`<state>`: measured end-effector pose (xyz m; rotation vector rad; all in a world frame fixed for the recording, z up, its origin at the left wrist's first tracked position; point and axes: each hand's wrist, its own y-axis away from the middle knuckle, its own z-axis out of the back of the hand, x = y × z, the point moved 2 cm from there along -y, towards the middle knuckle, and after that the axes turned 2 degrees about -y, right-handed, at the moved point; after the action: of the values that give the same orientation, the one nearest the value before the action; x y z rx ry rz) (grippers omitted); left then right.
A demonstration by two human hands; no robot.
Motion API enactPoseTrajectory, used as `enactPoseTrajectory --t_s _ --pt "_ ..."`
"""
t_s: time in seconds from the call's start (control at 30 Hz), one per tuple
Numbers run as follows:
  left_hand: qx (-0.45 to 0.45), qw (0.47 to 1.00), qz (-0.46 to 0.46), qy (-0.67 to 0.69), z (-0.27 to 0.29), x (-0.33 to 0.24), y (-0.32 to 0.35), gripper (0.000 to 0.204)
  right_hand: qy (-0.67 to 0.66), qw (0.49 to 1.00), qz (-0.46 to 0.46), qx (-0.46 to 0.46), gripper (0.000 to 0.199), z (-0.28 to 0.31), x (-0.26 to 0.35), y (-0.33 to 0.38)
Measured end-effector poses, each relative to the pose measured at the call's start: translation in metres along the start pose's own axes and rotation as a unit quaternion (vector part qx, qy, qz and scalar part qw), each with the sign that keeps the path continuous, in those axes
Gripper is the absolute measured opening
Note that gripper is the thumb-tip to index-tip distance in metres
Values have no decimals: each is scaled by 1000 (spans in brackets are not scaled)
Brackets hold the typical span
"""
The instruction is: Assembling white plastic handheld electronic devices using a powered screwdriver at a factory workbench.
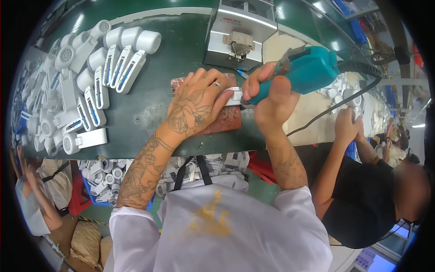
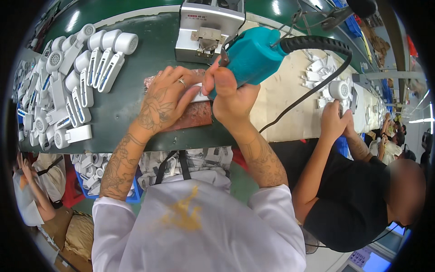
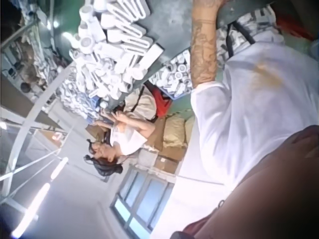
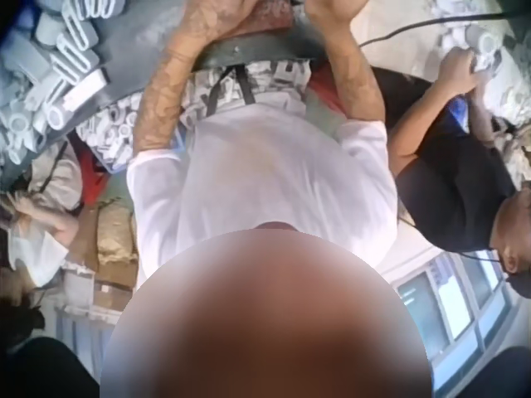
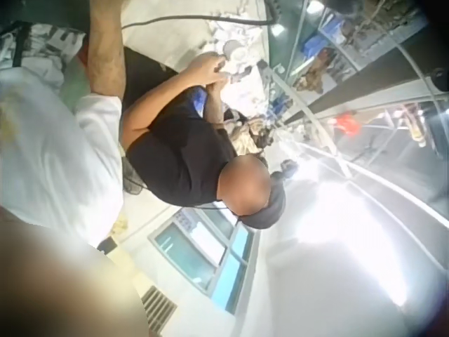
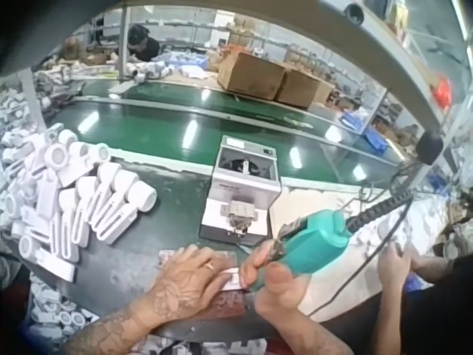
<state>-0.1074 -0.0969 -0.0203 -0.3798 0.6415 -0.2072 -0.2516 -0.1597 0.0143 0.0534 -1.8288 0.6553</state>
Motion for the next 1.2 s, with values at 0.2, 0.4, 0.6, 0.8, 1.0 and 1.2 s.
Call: enactPoseTrajectory --t_s 0.2,0.4,0.6,0.8,1.0,1.2 --pt "-53 998 -14 -34 0 7 11 19 -13 998 -9 -54 52 -1 -11 6" --pt "-82 968 -196 -136 -13 -16 40 28 -223 913 -2 -341 70 9 48 18" --pt "-281 931 214 94 117 39 87 33 -111 987 88 -80 72 29 70 53" --pt "-637 725 257 60 286 153 191 43 -44 989 2 -141 70 50 46 93" --pt "-713 591 349 -147 384 261 345 52 11 996 -9 -87 72 34 48 89" --pt "-475 653 537 -245 359 339 400 54 14 994 -33 -106 73 39 53 100"
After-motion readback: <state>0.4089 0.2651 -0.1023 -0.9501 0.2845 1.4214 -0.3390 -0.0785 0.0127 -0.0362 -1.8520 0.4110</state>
